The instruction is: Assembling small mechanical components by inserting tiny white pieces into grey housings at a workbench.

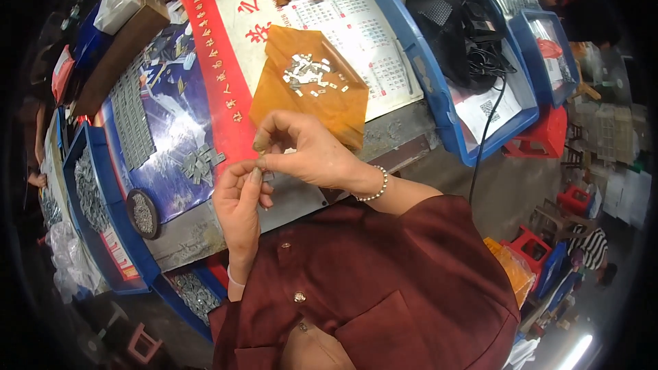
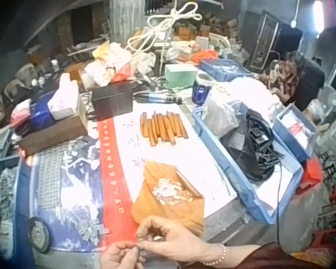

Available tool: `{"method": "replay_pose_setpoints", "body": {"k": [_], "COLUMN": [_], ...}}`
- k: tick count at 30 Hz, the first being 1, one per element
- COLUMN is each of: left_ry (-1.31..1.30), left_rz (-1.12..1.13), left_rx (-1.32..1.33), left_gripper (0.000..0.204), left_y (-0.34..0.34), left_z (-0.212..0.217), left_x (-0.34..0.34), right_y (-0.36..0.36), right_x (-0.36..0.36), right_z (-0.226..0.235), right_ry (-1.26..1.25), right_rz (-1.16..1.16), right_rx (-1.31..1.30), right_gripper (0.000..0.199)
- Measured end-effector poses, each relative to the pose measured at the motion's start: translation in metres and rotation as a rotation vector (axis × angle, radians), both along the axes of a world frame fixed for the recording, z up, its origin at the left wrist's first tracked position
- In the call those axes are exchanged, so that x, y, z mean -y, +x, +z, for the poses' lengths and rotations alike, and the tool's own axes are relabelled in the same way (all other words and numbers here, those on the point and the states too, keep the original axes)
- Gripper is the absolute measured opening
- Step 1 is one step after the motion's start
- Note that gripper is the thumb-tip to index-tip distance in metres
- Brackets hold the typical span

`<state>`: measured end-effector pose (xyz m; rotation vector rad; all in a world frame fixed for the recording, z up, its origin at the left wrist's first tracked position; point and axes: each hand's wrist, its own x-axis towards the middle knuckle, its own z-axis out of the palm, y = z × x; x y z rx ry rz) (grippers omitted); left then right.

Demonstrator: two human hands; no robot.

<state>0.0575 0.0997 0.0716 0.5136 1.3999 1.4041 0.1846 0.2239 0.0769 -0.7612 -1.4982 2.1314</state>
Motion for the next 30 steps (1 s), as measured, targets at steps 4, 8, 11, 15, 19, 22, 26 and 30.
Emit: {"method": "replay_pose_setpoints", "body": {"k": [4,8,11,15,19,22,26,30], "left_ry": [0.006,0.012,0.019,0.002,0.013,0.012,0.019,0.081], "left_rz": [-0.007,0.008,-0.005,0.007,-0.022,-0.021,0.02,0.078], "left_rx": [0.012,0.005,0.051,0.054,0.016,0.031,0.02,0.024], "left_gripper": [0.013,0.012,0.011,0.009,0.009,0.011,0.018,0.025], "left_y": [-0.001,-0.001,-0.001,-0.002,-0.003,-0.003,-0.003,-0.002], "left_z": [-0.003,-0.002,-0.002,-0.003,-0.005,-0.005,-0.003,-0.008], "left_x": [0.001,0.002,0.001,0.003,0.006,0.008,0.008,0.007], "right_y": [-0.005,-0.005,-0.004,-0.003,-0.004,-0.004,-0.006,-0.005], "right_x": [0.007,0.006,0.004,0.007,0.009,0.01,0.013,0.015], "right_z": [-0.01,-0.005,-0.004,-0.006,-0.006,-0.005,-0.005,-0.007], "right_ry": [-0.116,-0.204,-0.255,-0.145,-0.107,-0.082,-0.02,0.096], "right_rz": [-0.043,-0.066,-0.082,-0.03,0.031,0.023,-0.088,-0.088], "right_rx": [-0.044,-0.025,-0.055,0.002,0.013,0.025,0.031,0.053], "right_gripper": [0.018,0.015,0.012,0.015,0.016,0.015,0.015,0.019]}}
